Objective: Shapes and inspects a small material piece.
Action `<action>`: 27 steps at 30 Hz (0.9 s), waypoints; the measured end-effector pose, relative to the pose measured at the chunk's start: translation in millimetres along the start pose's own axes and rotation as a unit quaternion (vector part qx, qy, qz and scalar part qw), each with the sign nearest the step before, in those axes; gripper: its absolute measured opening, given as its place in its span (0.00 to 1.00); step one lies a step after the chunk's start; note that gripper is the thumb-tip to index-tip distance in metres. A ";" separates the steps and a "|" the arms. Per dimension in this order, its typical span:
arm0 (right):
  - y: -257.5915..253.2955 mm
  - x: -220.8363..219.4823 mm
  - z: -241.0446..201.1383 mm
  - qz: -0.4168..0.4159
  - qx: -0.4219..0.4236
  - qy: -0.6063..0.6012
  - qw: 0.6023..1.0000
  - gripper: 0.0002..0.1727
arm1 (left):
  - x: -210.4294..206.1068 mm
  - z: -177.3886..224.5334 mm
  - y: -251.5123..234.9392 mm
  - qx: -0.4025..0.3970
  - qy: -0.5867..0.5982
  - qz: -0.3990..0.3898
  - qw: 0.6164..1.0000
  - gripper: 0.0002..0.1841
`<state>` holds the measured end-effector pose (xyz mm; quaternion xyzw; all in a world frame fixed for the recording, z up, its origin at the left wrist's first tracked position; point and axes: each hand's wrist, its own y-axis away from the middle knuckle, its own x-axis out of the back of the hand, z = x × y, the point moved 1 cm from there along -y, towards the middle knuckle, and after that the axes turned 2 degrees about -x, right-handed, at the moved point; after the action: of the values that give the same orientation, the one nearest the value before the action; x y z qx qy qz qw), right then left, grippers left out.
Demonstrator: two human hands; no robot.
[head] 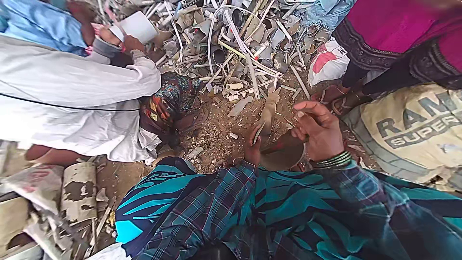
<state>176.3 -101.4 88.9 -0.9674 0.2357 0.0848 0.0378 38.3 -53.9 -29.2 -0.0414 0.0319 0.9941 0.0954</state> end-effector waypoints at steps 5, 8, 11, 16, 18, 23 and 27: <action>7.8 14.5 -29.5 -0.108 0.021 0.003 0.994 0.20 | 1.5 -3.7 -1.1 -0.005 0.018 0.005 1.000 0.22; -6.3 9.4 27.6 -0.035 -0.009 0.035 0.999 0.15 | 2.3 -3.2 0.1 0.005 0.009 -0.004 1.000 0.22; -4.6 -0.5 18.6 -0.045 -0.021 0.066 0.997 0.15 | -1.9 -1.3 1.4 0.006 0.012 0.001 1.000 0.22; 11.2 10.5 -53.9 -0.157 -0.006 0.048 0.986 0.21 | -0.9 0.1 0.5 0.005 0.012 -0.002 1.000 0.22; 1.6 11.5 -24.1 -0.110 -0.019 0.037 0.993 0.18 | 0.0 -2.5 0.2 -0.002 0.014 -0.008 1.000 0.22; -12.0 0.4 18.3 -0.026 -0.044 0.074 0.996 0.14 | -0.9 -0.3 1.5 0.005 0.017 -0.003 1.000 0.22; 12.4 7.8 -58.0 -0.184 0.005 0.047 0.982 0.20 | 0.5 -2.5 -3.4 0.005 0.027 0.013 1.000 0.22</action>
<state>185.8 -122.4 144.0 -0.9969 0.0559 0.0298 0.0460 38.6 -50.7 -31.9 -0.0671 0.0398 0.9936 0.0812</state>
